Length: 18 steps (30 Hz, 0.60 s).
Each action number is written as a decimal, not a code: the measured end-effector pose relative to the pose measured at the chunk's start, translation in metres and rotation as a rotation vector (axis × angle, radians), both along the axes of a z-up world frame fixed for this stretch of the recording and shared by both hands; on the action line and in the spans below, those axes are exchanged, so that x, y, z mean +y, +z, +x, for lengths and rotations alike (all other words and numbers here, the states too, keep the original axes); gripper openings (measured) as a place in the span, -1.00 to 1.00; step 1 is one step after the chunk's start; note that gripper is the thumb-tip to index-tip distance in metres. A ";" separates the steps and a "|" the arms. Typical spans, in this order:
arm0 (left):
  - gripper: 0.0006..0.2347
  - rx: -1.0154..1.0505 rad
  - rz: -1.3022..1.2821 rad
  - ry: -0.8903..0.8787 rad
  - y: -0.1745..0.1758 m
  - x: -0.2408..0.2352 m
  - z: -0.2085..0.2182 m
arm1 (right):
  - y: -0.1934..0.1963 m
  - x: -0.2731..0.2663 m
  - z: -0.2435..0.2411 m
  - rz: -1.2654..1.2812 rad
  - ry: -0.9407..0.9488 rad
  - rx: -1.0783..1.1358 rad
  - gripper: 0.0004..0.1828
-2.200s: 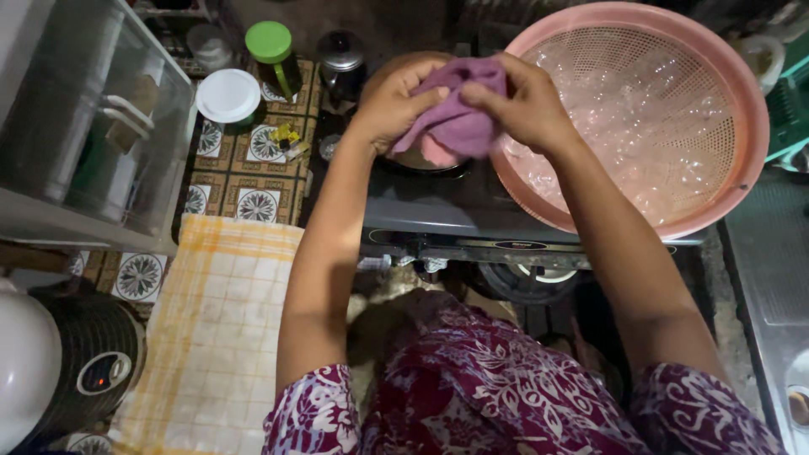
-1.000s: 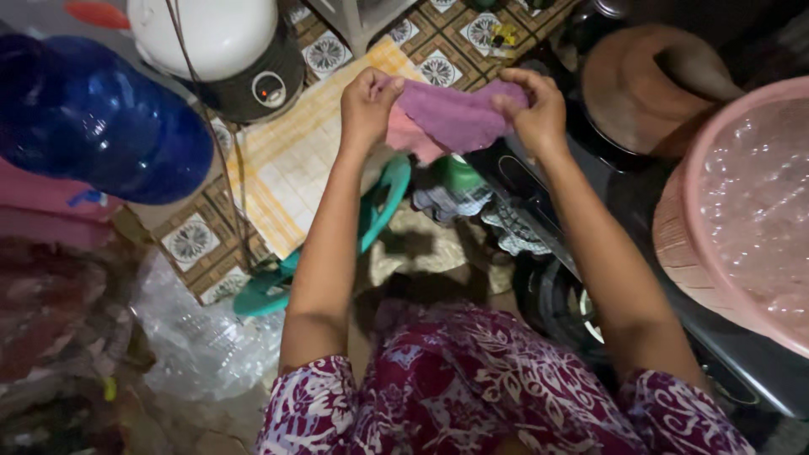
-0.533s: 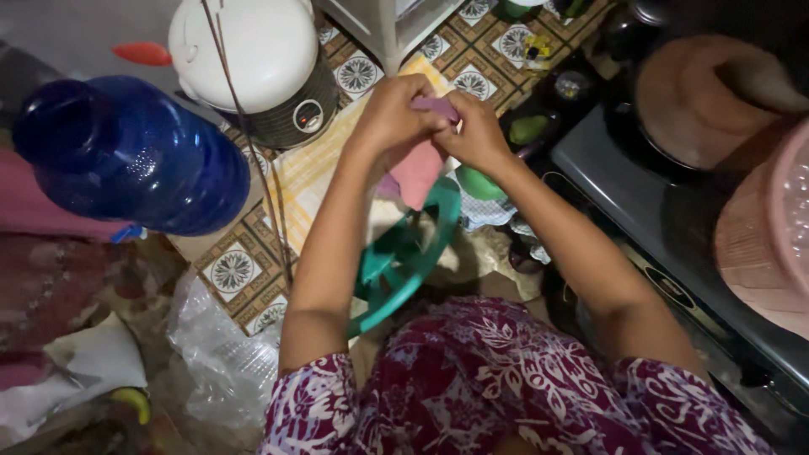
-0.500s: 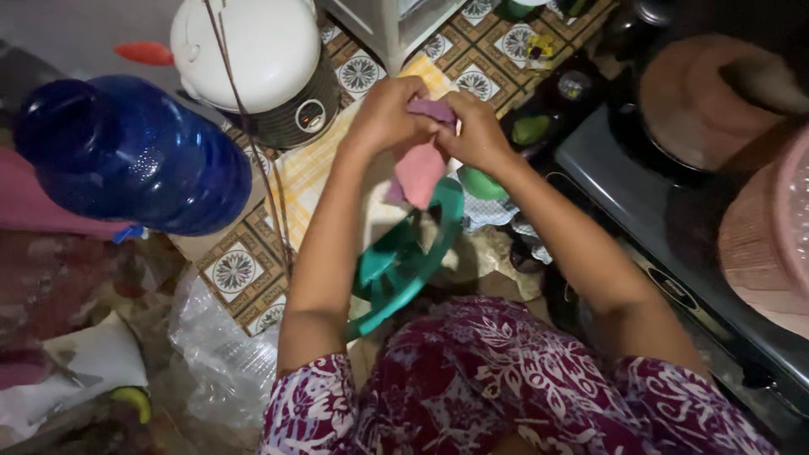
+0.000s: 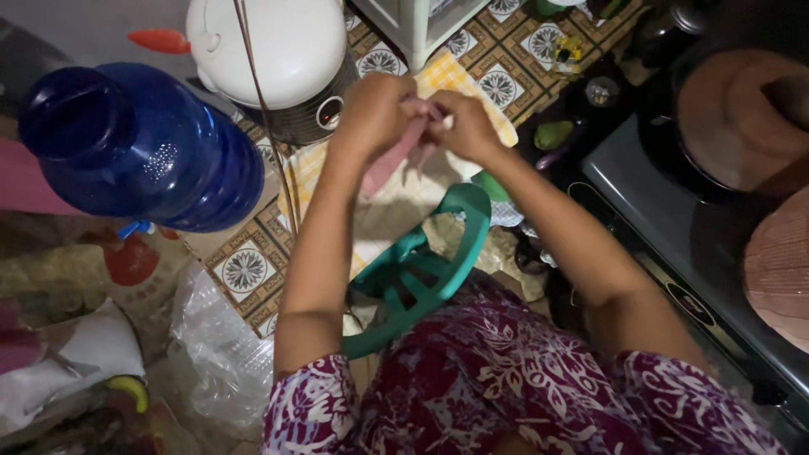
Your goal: The person washes clear plastic bottles in a kitchen sink using a pink cloth and a green scrubber. They wipe the exterior of each bottle, place them in a pink colander, and then scrub the interior of two bottles with the green scrubber under running water.
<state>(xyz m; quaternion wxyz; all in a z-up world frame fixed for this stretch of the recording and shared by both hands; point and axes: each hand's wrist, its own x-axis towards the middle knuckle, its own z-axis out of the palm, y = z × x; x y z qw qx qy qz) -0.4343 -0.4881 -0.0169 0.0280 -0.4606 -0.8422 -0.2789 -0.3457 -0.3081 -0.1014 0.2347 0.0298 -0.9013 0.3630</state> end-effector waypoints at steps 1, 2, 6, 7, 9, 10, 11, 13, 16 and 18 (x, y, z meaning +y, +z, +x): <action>-0.89 0.037 0.026 0.002 -0.001 -0.006 -0.006 | -0.001 0.010 -0.004 0.000 -0.043 -0.044 -0.77; -0.94 0.073 0.052 0.004 -0.003 -0.011 -0.013 | -0.004 0.021 -0.006 -0.001 -0.086 -0.089 -0.82; -0.86 0.252 0.023 0.063 -0.016 -0.024 -0.030 | -0.015 0.060 0.000 0.089 -0.100 0.151 -0.72; -0.86 0.259 0.044 0.087 -0.021 -0.024 -0.030 | -0.014 0.068 0.003 0.100 -0.106 0.190 -0.71; -0.87 0.277 0.089 0.136 -0.033 -0.019 -0.027 | -0.011 0.078 0.012 0.106 -0.115 0.231 -0.71; -0.83 0.302 0.122 0.138 -0.038 -0.015 -0.023 | -0.007 0.083 0.018 0.101 -0.117 0.233 -0.73; -0.77 0.328 0.158 0.133 -0.042 -0.008 -0.017 | -0.002 0.087 0.025 0.098 -0.126 0.236 -0.74; -0.77 0.327 0.202 0.124 -0.044 -0.001 -0.006 | 0.007 0.087 0.044 0.116 -0.205 0.192 -0.76; -0.90 0.214 0.149 0.124 -0.035 0.004 0.015 | 0.023 0.083 0.081 0.014 -0.132 0.139 -0.78; -0.76 0.234 0.325 -0.056 -0.022 0.012 0.030 | 0.032 0.089 0.114 -0.019 -0.165 0.162 -0.78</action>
